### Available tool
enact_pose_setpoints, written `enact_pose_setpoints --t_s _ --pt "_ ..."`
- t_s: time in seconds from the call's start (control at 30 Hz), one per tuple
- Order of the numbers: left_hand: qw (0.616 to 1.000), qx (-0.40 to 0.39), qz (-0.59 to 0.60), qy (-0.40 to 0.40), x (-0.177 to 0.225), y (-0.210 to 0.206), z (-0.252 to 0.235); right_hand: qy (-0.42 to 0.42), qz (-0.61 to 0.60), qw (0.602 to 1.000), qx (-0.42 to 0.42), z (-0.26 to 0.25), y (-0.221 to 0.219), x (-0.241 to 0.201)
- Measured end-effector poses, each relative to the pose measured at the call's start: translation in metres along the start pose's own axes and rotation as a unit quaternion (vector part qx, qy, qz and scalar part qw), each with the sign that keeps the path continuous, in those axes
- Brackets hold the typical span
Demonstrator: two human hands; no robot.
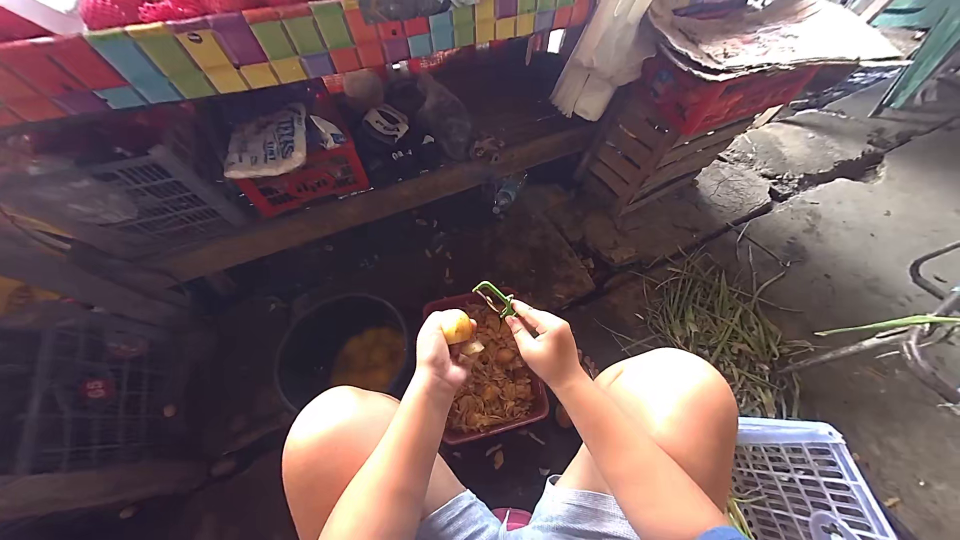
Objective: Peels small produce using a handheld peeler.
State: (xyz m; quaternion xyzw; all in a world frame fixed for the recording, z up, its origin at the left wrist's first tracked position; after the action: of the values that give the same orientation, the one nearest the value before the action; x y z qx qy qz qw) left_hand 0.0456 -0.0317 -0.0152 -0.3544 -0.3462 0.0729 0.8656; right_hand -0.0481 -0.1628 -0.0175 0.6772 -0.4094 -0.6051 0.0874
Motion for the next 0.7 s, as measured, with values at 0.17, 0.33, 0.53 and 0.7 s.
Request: enact_pose_setpoints --t_s 0.17,0.33,0.53,0.7 --pt "1.000 -0.008 -0.017 0.011 -0.004 0.000 -0.007 0.049 -0.029 0.998 -0.014 0.009 -0.005 -0.019" --pt "0.987 -0.060 -0.146 -0.019 -0.004 -0.004 -0.004 -0.047 -0.150 0.986 -0.055 0.004 0.000 -0.021" --pt "0.940 -0.067 -0.309 -0.130 -0.004 -0.004 -0.003 -0.177 -0.292 0.934 -0.104 0.005 0.004 -0.017" --pt "0.954 -0.056 -0.271 -0.118 -0.002 -0.003 -0.003 -0.207 -0.353 0.907 -0.102 0.004 0.006 -0.016"
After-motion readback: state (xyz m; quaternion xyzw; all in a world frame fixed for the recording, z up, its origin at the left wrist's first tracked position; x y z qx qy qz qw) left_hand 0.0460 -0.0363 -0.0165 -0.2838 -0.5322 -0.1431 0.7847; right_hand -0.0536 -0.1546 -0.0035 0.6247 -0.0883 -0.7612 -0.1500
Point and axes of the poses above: each hand's wrist, its own z-axis away from the middle knuckle, its own y-axis out of the back of the hand, x = y × z, the point moved 4 cm from there along -z, towards the middle knuckle, and after that the axes turned 12 degrees about -x, right-handed, at the moved point
